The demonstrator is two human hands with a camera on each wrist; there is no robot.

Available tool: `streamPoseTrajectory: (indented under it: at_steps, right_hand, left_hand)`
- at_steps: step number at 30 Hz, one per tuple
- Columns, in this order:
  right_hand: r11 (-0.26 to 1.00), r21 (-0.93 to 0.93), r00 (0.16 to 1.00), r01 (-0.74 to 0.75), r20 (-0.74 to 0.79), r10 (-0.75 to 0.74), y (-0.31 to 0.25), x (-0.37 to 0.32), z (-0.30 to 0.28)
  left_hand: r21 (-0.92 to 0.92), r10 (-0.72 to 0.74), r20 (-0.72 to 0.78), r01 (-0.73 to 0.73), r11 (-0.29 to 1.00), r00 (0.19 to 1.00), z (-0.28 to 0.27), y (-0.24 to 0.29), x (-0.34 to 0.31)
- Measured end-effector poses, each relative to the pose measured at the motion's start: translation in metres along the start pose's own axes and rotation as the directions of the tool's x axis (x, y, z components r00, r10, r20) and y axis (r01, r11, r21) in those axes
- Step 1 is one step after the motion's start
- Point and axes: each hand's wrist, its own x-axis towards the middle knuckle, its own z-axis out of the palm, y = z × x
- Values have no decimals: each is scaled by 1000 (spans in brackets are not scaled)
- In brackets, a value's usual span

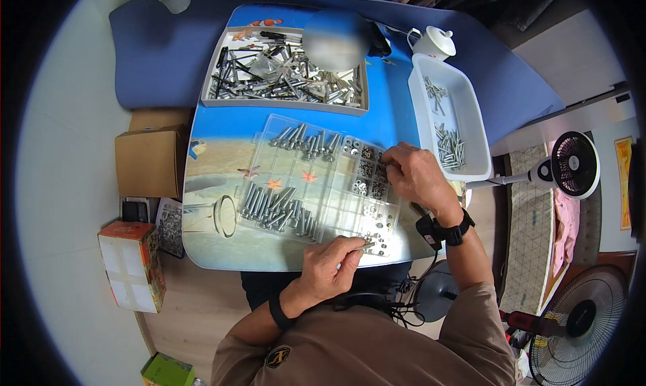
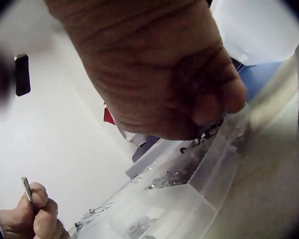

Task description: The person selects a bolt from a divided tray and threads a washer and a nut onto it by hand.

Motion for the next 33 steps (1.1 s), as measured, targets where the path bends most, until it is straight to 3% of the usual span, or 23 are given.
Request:
streamPoseTrajectory:
  at_steps: [19,21,25,27,28,29,32,33]
  right_hand:
    - [997,51,999,-54,-3,55,-2,-1,-1]
    - [991,128,992,-47,-111,61,-7,-3,-1]
    - [955,294,990,-41,-119,79,-15,-8,-6]
    - [744,649,985,-159,50,166,-23,-13,-4]
    - [618,775,990,-134,81,114,-25,-16,-1]
    - [607,784,991,-129,83,104,-29,-20,1]
    - [351,924,983,-152,177,-40,-39,-30,11]
    - [336,931,983,-145,173,-55,-39,-32,14]
  left_hand:
    - [-19,-3,5,4,1000,1000,-1,-3,-1]
    - [-22,-18,-4,18,1000,1000,-1,-3,-2]
    - [-46,-45,-40,43,998,998,0,-3,-3]
    - [-76,-103,-35,100,992,994,-1,-3,-6]
    - [-114,-157,-28,153,982,987,-1,-3,-8]
    - [-98,-163,-32,159,982,986,-2,-1,-8]
    - [-276,-294,-7,281,919,956,-5,3,-5]
    - [-256,-298,-16,284,924,955,-5,4,-6]
